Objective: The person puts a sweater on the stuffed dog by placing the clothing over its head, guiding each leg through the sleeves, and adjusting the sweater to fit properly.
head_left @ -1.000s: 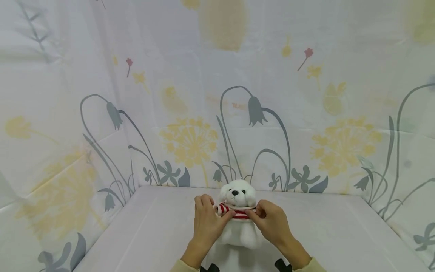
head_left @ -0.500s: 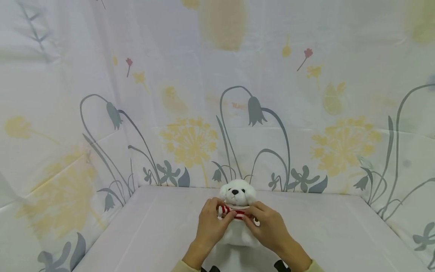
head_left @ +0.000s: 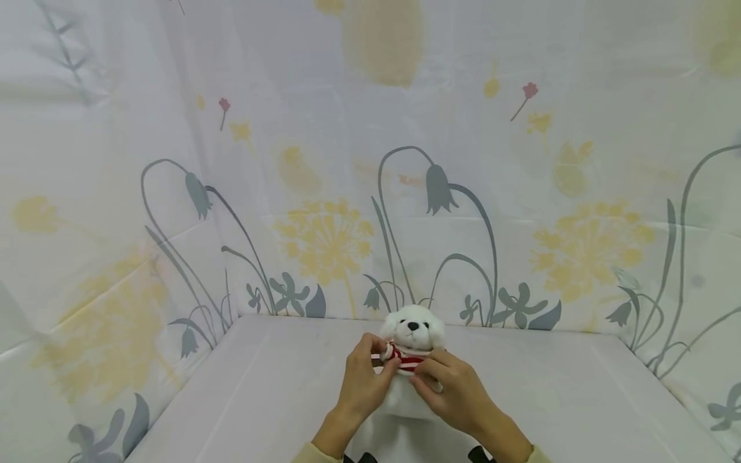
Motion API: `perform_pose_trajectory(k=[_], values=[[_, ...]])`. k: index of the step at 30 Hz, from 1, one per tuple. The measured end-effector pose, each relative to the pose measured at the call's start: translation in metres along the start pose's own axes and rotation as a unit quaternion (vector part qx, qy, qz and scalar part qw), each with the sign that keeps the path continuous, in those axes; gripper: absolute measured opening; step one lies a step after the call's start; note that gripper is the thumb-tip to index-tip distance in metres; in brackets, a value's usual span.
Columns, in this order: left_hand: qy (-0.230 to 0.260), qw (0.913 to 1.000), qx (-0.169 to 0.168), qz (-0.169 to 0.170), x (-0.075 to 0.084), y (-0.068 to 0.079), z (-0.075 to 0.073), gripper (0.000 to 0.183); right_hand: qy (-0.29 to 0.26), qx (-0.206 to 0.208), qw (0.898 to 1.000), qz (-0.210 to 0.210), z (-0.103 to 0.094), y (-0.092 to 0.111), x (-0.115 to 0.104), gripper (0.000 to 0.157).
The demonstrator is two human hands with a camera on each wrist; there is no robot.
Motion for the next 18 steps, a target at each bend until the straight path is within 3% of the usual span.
perform_pose_trajectory(k=[6, 12, 18], values=[[-0.019, 0.9998, 0.004, 0.002, 0.0000, 0.0018, 0.0007, 0.019, 0.033, -0.030, 0.999, 0.017, 0.0013, 0.0020, 0.0026, 0.013], [-0.112, 0.9911, 0.026, 0.068, -0.0018, 0.0015, 0.0002, 0.018, 0.033, -0.045, 0.998, 0.001, 0.0032, 0.0020, 0.0049, 0.015], [-0.126, 0.9864, 0.010, 0.106, -0.0016, 0.0015, -0.0005, 0.018, 0.051, -0.047, 0.998, 0.001, 0.0039, 0.0037, 0.0072, 0.017]])
Point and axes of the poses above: each hand's wrist, its own y-axis away from the middle knuckle, its own z-axis out of the palm, x = y × z, the point moved 1 cm from there along -y, towards the middle knuckle, and after that the axes turned 1 degree about -x, right-handed, at the moved point
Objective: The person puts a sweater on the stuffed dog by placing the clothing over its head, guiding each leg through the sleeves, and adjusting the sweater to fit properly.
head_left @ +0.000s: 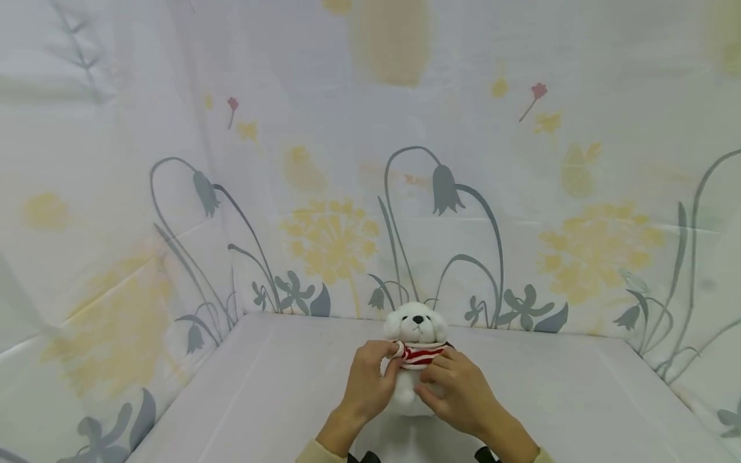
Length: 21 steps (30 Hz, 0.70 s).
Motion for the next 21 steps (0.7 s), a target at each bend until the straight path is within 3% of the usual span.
perform_pose_trajectory(k=[7, 15, 21], values=[[-0.021, 0.9967, -0.072, -0.031, 0.0030, -0.0016, -0.0018, 0.013, 0.029, 0.000, 0.999, -0.017, 0.0006, 0.0003, 0.0017, 0.013], [-0.020, 0.9897, -0.139, -0.026, -0.0008, 0.0004, -0.0034, 0.040, 0.042, -0.036, 0.998, -0.016, 0.0022, 0.0025, -0.0013, 0.031], [-0.003, 0.9861, -0.164, -0.027, -0.0033, 0.0004, -0.0026, 0.046, 0.053, -0.043, 0.998, -0.012, 0.0039, 0.0029, -0.0017, 0.031]])
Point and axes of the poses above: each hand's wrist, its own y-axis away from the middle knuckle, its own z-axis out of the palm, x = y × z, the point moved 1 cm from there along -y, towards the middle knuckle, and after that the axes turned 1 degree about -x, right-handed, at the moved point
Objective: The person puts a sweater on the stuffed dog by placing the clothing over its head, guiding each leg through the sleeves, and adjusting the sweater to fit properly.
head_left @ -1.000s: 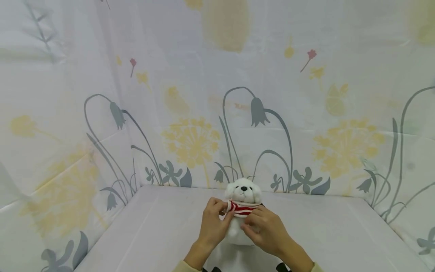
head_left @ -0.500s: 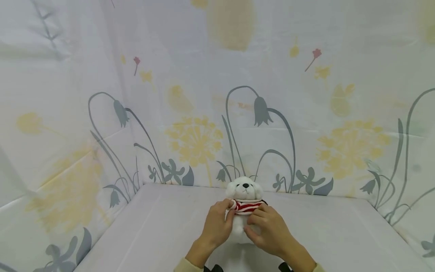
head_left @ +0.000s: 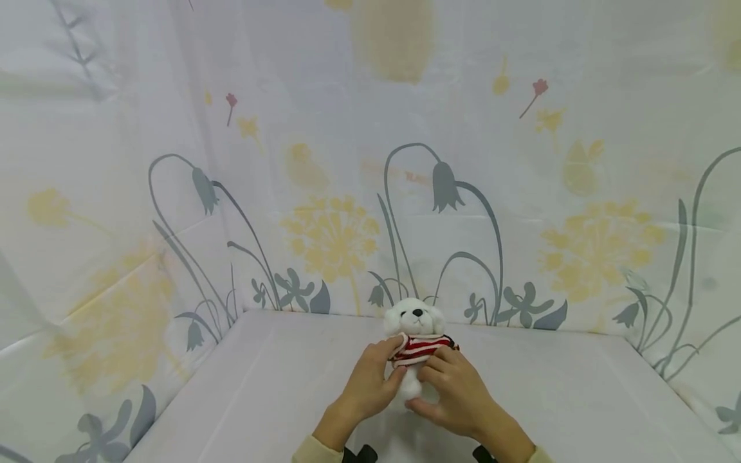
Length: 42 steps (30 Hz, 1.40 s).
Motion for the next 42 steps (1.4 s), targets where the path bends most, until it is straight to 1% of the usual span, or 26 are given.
perform_pose_trajectory(k=[3, 6, 8, 11, 13, 15, 17, 20, 24, 27, 31, 33, 38, 40, 42], values=[[0.015, 0.9998, -0.012, 0.004, 0.000, 0.001, -0.001, 0.048, -0.001, 0.000, 1.000, 0.001, 0.001, 0.000, -0.001, 0.028], [0.045, 0.9984, -0.034, 0.005, 0.000, 0.001, -0.003, 0.050, -0.001, -0.008, 1.000, 0.008, 0.001, 0.000, 0.000, 0.029], [0.071, 0.9960, -0.054, -0.003, 0.001, 0.001, -0.005, 0.054, -0.001, -0.010, 1.000, 0.010, 0.001, 0.000, 0.000, 0.030], [0.114, 0.9891, -0.088, -0.028, 0.003, 0.001, -0.009, 0.065, -0.005, -0.010, 1.000, 0.017, 0.001, 0.000, 0.002, 0.029], [0.129, 0.9852, -0.105, -0.044, 0.004, 0.001, -0.010, 0.072, -0.009, -0.008, 1.000, 0.020, 0.001, 0.001, 0.002, 0.026], [0.133, 0.9836, -0.113, -0.047, 0.005, 0.000, -0.011, 0.074, -0.016, -0.007, 1.000, 0.023, 0.001, 0.001, 0.003, 0.025], [0.131, 0.9842, -0.111, -0.043, 0.005, -0.001, -0.011, 0.072, -0.025, -0.009, 0.999, 0.027, 0.001, 0.002, 0.004, 0.026], [0.124, 0.9869, -0.095, -0.040, 0.006, -0.001, -0.010, 0.069, -0.042, -0.016, 0.998, 0.035, 0.002, 0.002, 0.005, 0.028], [0.133, 0.9872, -0.080, -0.037, 0.008, -0.001, -0.008, 0.069, -0.063, -0.006, 0.998, 0.030, 0.004, 0.004, 0.006, 0.034], [0.152, 0.9842, -0.086, -0.029, 0.011, -0.002, -0.006, 0.075, -0.081, 0.013, 0.996, 0.027, 0.005, 0.006, 0.009, 0.035], [0.160, 0.9826, -0.091, -0.028, 0.013, -0.001, -0.005, 0.079, -0.104, 0.036, 0.994, 0.028, 0.007, 0.008, 0.011, 0.032], [0.158, 0.9835, -0.086, -0.025, 0.014, -0.001, -0.005, 0.075, -0.115, 0.053, 0.992, 0.023, 0.008, 0.008, 0.011, 0.032], [0.120, 0.9911, -0.056, 0.012, 0.017, -0.002, -0.008, 0.064, -0.133, 0.084, 0.988, 0.002, 0.008, 0.007, 0.008, 0.050], [0.107, 0.9929, -0.047, 0.023, 0.019, -0.002, -0.009, 0.057, -0.137, 0.090, 0.986, -0.009, 0.007, 0.005, 0.007, 0.052], [0.102, 0.9936, -0.043, 0.026, 0.020, -0.002, -0.010, 0.049, -0.143, 0.097, 0.985, -0.021, 0.006, 0.003, 0.005, 0.051]])
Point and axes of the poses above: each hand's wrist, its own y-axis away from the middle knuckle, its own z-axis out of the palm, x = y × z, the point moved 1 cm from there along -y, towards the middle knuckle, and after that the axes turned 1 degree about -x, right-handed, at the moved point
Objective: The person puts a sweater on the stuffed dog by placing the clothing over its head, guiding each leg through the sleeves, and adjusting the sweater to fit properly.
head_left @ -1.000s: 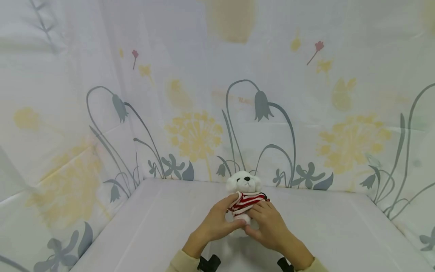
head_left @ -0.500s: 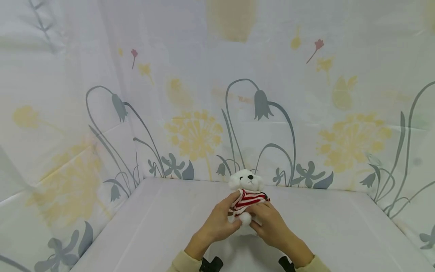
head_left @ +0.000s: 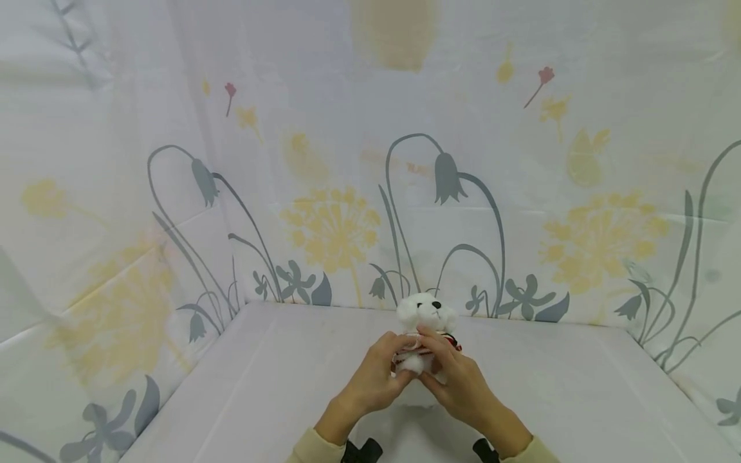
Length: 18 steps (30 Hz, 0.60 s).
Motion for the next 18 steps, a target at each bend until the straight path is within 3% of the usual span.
perform_pose_trajectory(k=[4, 9, 14, 18], values=[[0.006, 1.0000, 0.003, 0.003, 0.003, 0.000, 0.002, 0.036, -0.016, 0.001, 1.000, -0.006, 0.000, -0.001, -0.001, 0.049], [-0.004, 0.9997, 0.010, 0.023, 0.007, -0.001, 0.004, 0.029, -0.034, -0.022, 0.999, 0.026, -0.002, 0.002, 0.001, 0.044], [-0.017, 0.9994, 0.013, 0.028, 0.009, -0.003, 0.004, 0.036, -0.046, -0.037, 0.997, 0.043, -0.006, 0.000, 0.002, 0.039], [-0.014, 0.9997, 0.011, 0.020, 0.009, -0.003, 0.004, 0.047, -0.045, -0.064, 0.996, 0.045, -0.010, -0.003, 0.001, 0.048]])
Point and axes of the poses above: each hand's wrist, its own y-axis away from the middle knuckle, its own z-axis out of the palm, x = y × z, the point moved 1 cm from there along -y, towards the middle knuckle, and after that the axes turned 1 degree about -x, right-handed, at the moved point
